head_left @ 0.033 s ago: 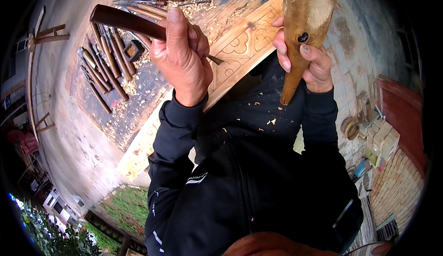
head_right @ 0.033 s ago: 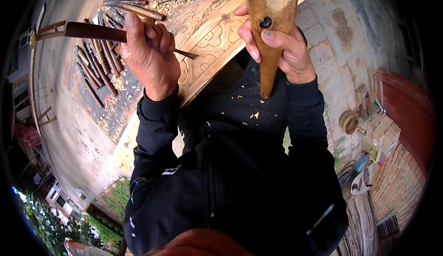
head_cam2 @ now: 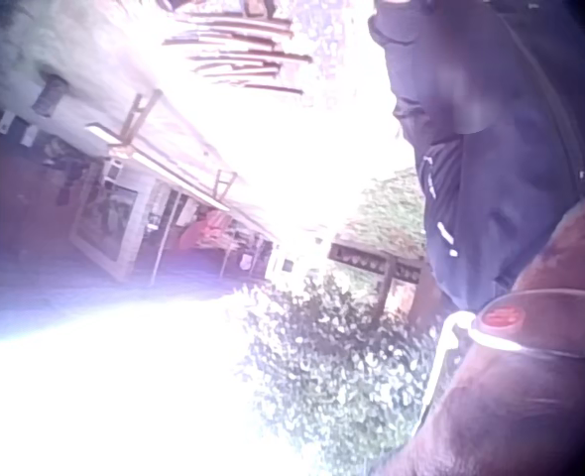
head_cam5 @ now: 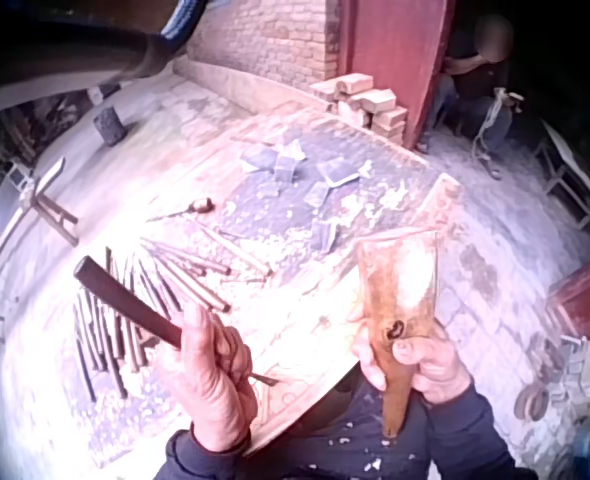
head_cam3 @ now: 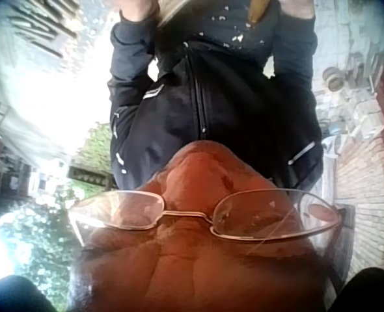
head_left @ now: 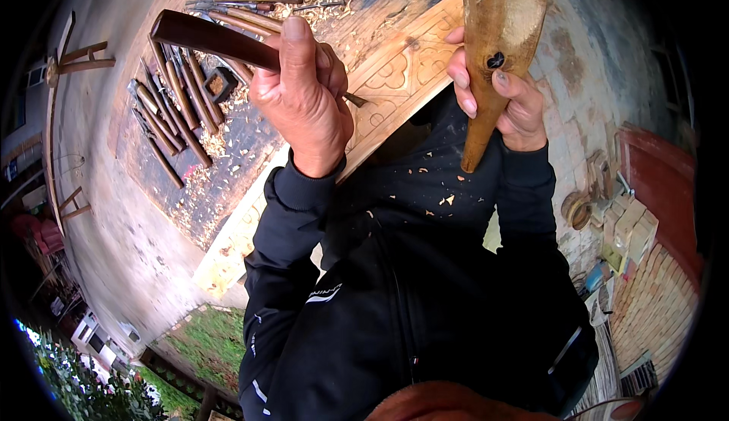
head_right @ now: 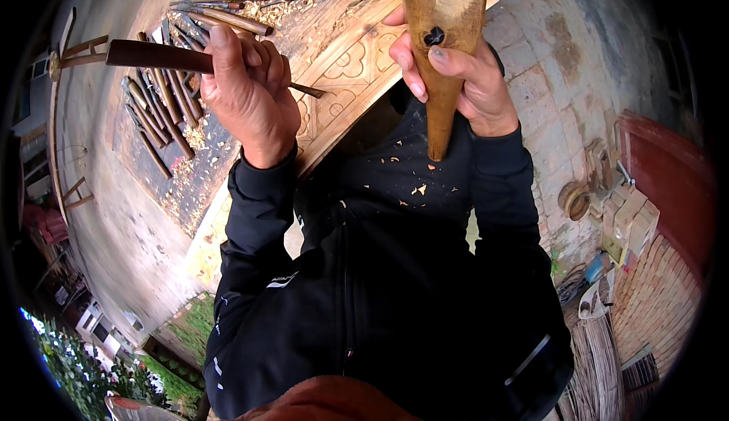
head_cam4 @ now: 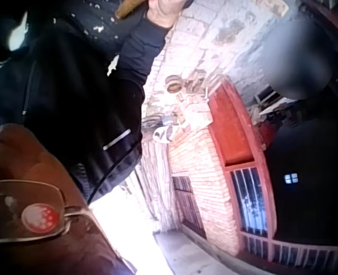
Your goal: The person carves a decorative pattern into a wooden plank using a chisel and a wooden mallet. They repeatedly position the chisel and strike it to remove wood shavings, gradually deepening the design.
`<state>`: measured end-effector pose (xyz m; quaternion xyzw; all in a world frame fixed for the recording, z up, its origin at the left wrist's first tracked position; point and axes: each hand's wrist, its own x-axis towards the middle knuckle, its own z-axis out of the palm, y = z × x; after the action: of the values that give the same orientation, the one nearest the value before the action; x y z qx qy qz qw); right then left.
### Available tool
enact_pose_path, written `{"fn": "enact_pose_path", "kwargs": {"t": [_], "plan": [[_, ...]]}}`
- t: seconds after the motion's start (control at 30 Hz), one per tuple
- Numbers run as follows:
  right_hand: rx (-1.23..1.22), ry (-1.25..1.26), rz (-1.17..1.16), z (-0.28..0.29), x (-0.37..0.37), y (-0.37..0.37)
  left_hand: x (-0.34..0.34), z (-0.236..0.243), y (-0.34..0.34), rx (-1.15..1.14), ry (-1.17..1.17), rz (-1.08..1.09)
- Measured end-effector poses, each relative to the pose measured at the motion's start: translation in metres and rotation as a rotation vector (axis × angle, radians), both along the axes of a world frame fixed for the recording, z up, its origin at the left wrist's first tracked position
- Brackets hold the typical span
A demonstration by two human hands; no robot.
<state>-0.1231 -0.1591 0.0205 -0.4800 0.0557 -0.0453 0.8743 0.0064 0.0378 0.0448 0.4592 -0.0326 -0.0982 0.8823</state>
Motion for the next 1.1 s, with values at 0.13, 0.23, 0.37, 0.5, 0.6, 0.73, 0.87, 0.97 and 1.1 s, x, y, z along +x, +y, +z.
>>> {"fn": "enact_pose_path", "kwargs": {"t": [0.13,0.23,0.37,0.5,0.6,0.73,0.87,0.97,1.1], "plan": [[-0.076,0.001,-0.046,0.012,0.007,0.008,-0.013,-0.006,-0.006,0.061,-0.172,0.024],[-0.369,0.027,-0.067,0.055,0.015,0.005,-0.018,-0.005,-0.004,0.048,-0.187,0.012],[-1.288,-0.131,-0.381,0.138,0.025,0.008,-0.020,-0.012,-0.001,0.101,-0.235,0.038],[-0.951,-0.448,-0.522,0.204,0.039,0.018,-0.023,-0.013,-0.002,0.135,-0.292,0.002],[-1.538,-0.577,-0.554,0.208,0.050,0.029,-0.024,-0.029,-0.011,0.079,-0.337,-0.023],[-1.987,-0.638,-0.457,0.198,0.064,0.050,-0.027,-0.022,-0.002,0.141,-0.325,-0.026],[-1.956,-0.694,-0.505,0.193,0.057,0.045,-0.025,-0.017,0.000,0.200,-0.336,-0.101],[-1.972,-0.659,-0.519,0.185,0.053,0.040,-0.028,0.022,0.007,0.263,-0.350,-0.224],[-1.934,-0.679,-0.524,0.175,0.058,0.043,-0.017,0.040,0.005,0.133,-0.252,-0.236]]}}
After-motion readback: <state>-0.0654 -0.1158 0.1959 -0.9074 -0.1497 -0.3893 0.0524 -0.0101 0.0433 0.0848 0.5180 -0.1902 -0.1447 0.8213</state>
